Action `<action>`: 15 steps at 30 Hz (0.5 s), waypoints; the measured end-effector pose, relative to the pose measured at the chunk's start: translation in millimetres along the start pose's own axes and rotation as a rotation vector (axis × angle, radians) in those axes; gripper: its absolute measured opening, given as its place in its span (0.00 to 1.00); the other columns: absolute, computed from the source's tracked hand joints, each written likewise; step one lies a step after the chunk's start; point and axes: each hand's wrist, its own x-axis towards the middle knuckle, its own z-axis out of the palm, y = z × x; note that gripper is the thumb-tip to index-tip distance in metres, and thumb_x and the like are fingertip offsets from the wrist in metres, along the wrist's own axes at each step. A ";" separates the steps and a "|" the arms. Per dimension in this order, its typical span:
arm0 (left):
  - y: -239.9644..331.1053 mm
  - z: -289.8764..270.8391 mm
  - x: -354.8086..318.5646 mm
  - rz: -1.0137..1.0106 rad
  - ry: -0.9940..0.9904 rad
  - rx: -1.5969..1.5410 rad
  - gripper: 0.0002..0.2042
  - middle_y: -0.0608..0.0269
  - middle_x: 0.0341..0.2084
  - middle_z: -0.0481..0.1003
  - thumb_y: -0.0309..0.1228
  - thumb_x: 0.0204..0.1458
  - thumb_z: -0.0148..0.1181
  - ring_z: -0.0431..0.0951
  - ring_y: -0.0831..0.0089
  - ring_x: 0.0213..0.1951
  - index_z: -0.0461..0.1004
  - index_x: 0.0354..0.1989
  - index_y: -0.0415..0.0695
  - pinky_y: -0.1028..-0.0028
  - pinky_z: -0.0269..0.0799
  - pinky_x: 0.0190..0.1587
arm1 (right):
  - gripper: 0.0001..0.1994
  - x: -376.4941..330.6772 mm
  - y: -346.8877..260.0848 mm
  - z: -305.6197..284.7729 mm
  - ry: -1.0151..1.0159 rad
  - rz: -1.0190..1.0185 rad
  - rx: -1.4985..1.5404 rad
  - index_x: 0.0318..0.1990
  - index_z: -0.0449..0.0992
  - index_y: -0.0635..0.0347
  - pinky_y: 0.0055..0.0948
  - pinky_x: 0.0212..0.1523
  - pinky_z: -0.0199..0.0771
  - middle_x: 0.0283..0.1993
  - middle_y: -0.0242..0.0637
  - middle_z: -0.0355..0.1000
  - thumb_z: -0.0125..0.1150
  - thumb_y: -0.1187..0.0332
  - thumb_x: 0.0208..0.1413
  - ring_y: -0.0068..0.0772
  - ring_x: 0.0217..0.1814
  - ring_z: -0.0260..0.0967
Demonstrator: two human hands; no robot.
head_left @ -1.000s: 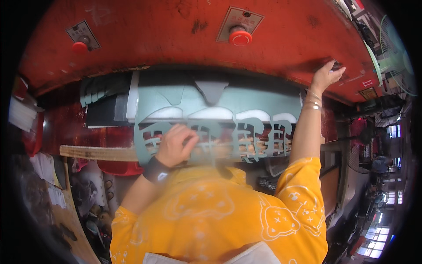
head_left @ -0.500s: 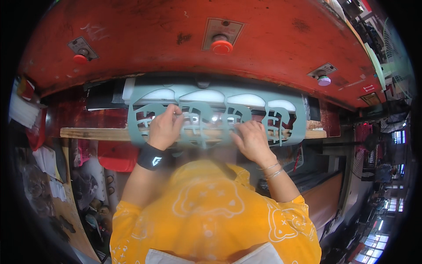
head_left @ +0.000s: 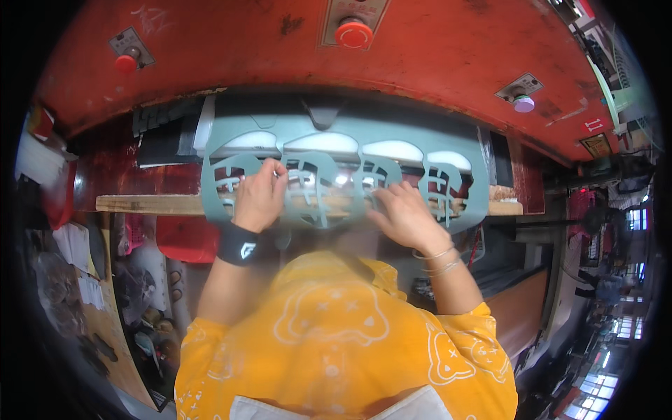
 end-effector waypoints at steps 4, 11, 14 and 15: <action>8.4 -16.4 5.4 0.022 -0.164 -0.052 0.05 0.47 0.24 0.75 0.29 0.53 0.51 0.75 0.45 0.30 0.68 0.36 0.42 0.53 0.69 0.34 | 0.17 39.2 27.0 -70.2 -0.288 0.312 0.559 0.44 0.76 0.64 0.38 0.43 0.72 0.35 0.48 0.75 0.58 0.60 0.53 0.44 0.40 0.73; 7.2 -53.7 95.4 -0.095 -0.041 -0.055 0.11 0.45 0.33 0.75 0.27 0.53 0.51 0.76 0.48 0.37 0.70 0.44 0.46 0.57 0.70 0.40 | 0.40 177.9 -9.7 -12.0 0.379 0.066 0.140 0.60 0.63 0.55 0.54 0.60 0.53 0.64 0.54 0.53 0.72 0.55 0.36 0.65 0.64 0.49; -7.4 -34.5 147.2 0.300 0.306 0.189 0.18 0.46 0.50 0.69 0.27 0.53 0.51 0.68 0.50 0.53 0.68 0.54 0.48 0.57 0.62 0.56 | 0.39 200.6 -22.6 9.0 0.456 0.127 0.124 0.57 0.66 0.55 0.60 0.60 0.50 0.66 0.54 0.50 0.73 0.55 0.32 0.73 0.64 0.45; -13.2 -30.2 151.3 0.293 0.247 0.292 0.20 0.48 0.54 0.66 0.27 0.53 0.51 0.64 0.50 0.57 0.67 0.56 0.49 0.55 0.57 0.59 | 0.38 201.4 -23.6 9.8 0.400 0.146 0.144 0.56 0.67 0.56 0.58 0.61 0.50 0.66 0.54 0.50 0.73 0.56 0.32 0.71 0.64 0.46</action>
